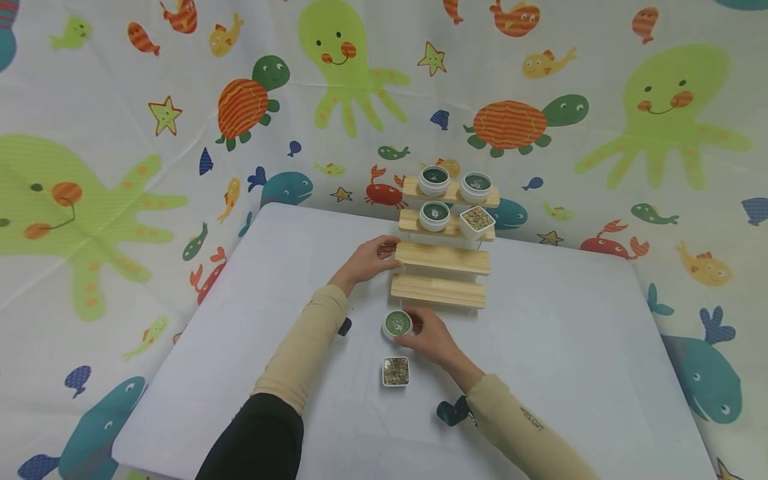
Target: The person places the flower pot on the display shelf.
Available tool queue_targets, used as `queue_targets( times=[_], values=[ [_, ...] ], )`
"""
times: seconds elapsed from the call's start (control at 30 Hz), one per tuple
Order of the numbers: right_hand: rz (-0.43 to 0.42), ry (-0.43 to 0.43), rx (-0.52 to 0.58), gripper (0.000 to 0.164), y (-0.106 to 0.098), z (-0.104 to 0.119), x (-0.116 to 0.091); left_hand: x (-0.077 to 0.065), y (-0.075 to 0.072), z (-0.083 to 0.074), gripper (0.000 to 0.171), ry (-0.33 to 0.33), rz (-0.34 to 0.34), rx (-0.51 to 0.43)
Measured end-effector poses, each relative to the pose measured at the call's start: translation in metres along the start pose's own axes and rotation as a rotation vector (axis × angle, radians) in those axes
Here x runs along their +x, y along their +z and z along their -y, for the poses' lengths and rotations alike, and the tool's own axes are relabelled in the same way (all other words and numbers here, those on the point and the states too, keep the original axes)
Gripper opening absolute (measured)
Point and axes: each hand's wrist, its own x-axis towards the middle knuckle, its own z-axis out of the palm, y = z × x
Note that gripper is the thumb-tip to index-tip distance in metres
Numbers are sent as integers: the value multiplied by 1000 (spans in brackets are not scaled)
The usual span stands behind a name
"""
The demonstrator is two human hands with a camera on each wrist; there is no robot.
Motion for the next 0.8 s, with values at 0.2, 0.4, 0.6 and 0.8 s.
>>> queue_targets(
  times=[0.2,0.4,0.6,0.8],
  values=[
    [-9,-4,-4,67,2,-1,2,0,0,-1,59,9,0,0],
    [-13,-6,-30,66,3,-3,3,0,1,0,59,4,-1,5],
    [-7,-5,-10,66,2,-1,1,1,1,1,59,-3,-4,5],
    [-32,0,1,66,-2,2,1,1,1,1,59,-10,-6,-2]
  ],
)
